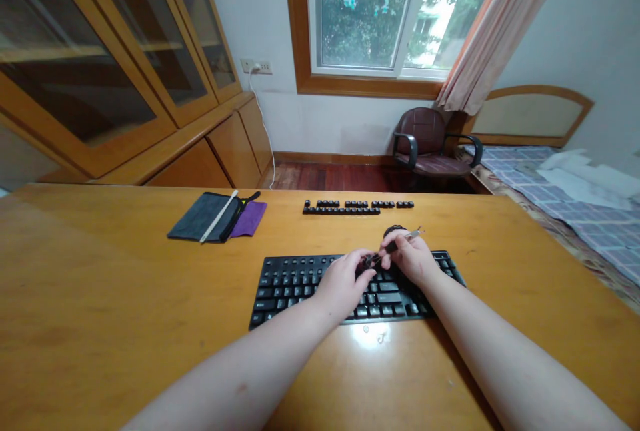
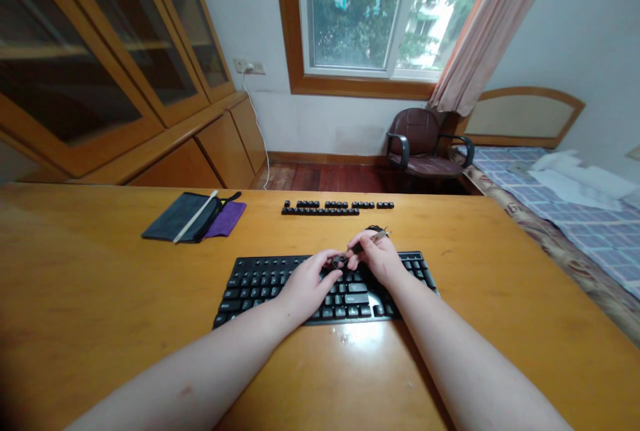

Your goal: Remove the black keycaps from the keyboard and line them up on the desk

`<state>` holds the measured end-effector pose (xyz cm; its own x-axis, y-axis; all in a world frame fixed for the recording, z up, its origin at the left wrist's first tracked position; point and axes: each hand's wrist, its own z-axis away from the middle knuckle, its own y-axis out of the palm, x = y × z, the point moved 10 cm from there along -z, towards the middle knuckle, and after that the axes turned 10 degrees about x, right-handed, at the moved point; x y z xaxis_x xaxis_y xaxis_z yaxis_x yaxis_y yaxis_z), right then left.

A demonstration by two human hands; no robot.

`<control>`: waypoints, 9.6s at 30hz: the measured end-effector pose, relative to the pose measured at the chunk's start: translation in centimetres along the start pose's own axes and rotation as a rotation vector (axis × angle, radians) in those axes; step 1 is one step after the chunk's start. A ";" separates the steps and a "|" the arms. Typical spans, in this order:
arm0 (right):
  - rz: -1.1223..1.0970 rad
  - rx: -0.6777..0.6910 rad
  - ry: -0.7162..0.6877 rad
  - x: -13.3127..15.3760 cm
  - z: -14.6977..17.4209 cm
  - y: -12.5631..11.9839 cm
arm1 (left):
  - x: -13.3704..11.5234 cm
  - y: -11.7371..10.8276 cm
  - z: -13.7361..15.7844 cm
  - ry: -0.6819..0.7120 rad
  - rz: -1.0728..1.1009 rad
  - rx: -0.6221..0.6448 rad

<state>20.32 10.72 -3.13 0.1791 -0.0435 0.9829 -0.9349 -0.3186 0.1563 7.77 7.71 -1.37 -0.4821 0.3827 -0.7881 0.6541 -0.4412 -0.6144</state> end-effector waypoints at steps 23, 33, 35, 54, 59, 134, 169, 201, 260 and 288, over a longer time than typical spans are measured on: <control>1.101 0.165 -0.345 4.1 1.9 3.9 | 1.8 -1.4 0.1 -0.045 0.275 -0.177; 1.171 -0.007 -0.103 3.7 0.5 0.4 | -0.1 0.4 0.0 -0.037 -0.254 -0.001; 1.223 -0.135 -0.018 3.9 0.3 -2.0 | -0.5 1.3 0.0 -0.017 -0.364 0.067; 1.499 -0.047 0.518 0.9 0.8 -5.5 | -1.6 1.6 0.2 0.100 -0.397 0.107; 1.490 -0.314 0.294 7.5 0.9 -6.6 | -2.0 2.0 0.3 0.152 -0.420 0.121; 1.135 -0.379 0.285 1.1 -6.9 -12.4 | -1.8 1.8 0.3 0.063 -0.418 0.133; 1.292 -0.135 0.356 -0.6 -7.8 -9.7 | -1.7 1.9 0.3 0.094 -0.414 0.102; 1.228 -0.190 0.372 -0.6 -7.5 -10.4 | -1.7 2.0 0.3 0.097 -0.422 0.114; 1.305 -0.389 0.482 0.0 -6.3 -12.4 | -1.7 2.1 0.3 0.071 -0.433 0.146; 1.197 -0.450 0.551 -0.3 -5.4 -13.9 | -1.6 2.1 0.3 0.100 -0.430 0.120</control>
<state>31.57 20.25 -5.03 -0.8345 0.3380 0.4351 -0.4686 -0.0199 -0.8832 9.72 5.91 -1.35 -0.6331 0.6254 -0.4562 0.3314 -0.3136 -0.8898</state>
